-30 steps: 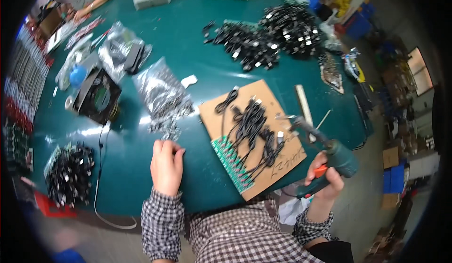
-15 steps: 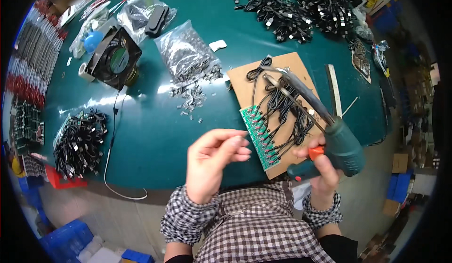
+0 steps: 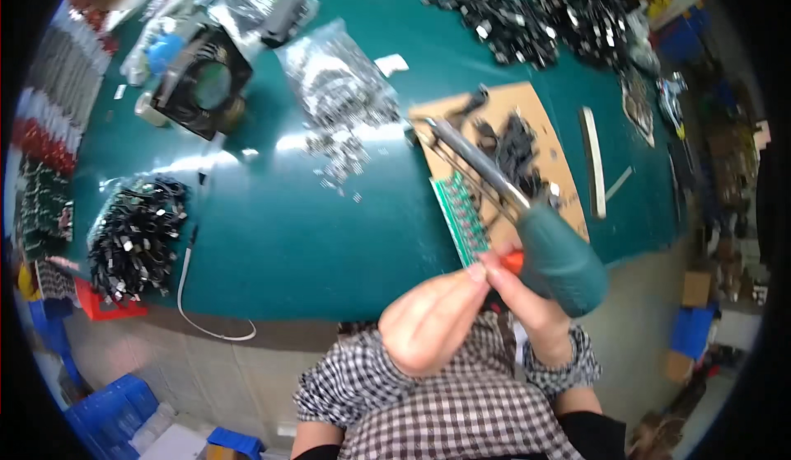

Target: Using a heat-sealing tool and manual assembly to attach components and wires to a PCB.

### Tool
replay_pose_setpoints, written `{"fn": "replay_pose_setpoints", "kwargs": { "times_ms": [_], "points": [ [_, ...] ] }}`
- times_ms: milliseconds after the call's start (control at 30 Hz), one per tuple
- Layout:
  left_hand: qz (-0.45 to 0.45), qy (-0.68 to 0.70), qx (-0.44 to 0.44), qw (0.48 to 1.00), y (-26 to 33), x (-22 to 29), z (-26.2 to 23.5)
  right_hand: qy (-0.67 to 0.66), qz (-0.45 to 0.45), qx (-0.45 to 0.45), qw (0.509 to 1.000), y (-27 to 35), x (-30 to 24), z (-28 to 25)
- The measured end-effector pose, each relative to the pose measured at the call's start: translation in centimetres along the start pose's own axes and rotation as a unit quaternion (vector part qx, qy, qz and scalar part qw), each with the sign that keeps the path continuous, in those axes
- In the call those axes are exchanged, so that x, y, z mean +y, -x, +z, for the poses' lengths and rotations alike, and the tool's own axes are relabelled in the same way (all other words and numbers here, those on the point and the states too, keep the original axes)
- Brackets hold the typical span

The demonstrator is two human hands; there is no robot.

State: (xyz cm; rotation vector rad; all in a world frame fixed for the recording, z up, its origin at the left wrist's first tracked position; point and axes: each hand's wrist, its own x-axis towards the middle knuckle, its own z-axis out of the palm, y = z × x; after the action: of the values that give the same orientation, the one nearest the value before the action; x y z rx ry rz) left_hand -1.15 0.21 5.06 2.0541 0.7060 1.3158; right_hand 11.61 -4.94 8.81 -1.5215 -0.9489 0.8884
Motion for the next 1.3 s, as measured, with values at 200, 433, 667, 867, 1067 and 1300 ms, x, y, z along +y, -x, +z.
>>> {"fn": "replay_pose_setpoints", "kwargs": {
  "times_ms": [200, 433, 667, 867, 1067, 1300],
  "points": [
    [-0.335, 0.282, -0.110, 0.892, -0.5, 1.1, -1.4, 0.108, -0.065, 0.079, 0.989, 1.0, 2.6, -0.9],
    [-0.383, 0.268, -0.125, 0.875, -0.3, 1.3, -1.6, 0.321, -0.237, 0.035, 0.916, -0.2, 0.8, -0.2],
    [-0.410, 0.313, -0.084, 0.853, -0.4, -0.4, -0.6, 0.179, -0.134, 0.034, 0.974, -0.1, 2.2, -1.0],
    [-0.518, 0.333, 0.001, 0.788, -0.4, -4.8, 0.8, -0.103, 0.014, 0.058, 0.993, 1.6, 2.6, -3.7],
    [-0.519, 0.303, 0.002, 0.799, -1.6, -6.6, 2.4, -0.119, 0.086, 0.088, 0.985, 3.8, 3.7, -5.4],
    [-0.543, 0.295, 0.004, 0.786, -2.7, -7.0, 3.3, -0.113, 0.131, 0.120, 0.978, 4.0, 4.3, -5.7]
  ]
}}
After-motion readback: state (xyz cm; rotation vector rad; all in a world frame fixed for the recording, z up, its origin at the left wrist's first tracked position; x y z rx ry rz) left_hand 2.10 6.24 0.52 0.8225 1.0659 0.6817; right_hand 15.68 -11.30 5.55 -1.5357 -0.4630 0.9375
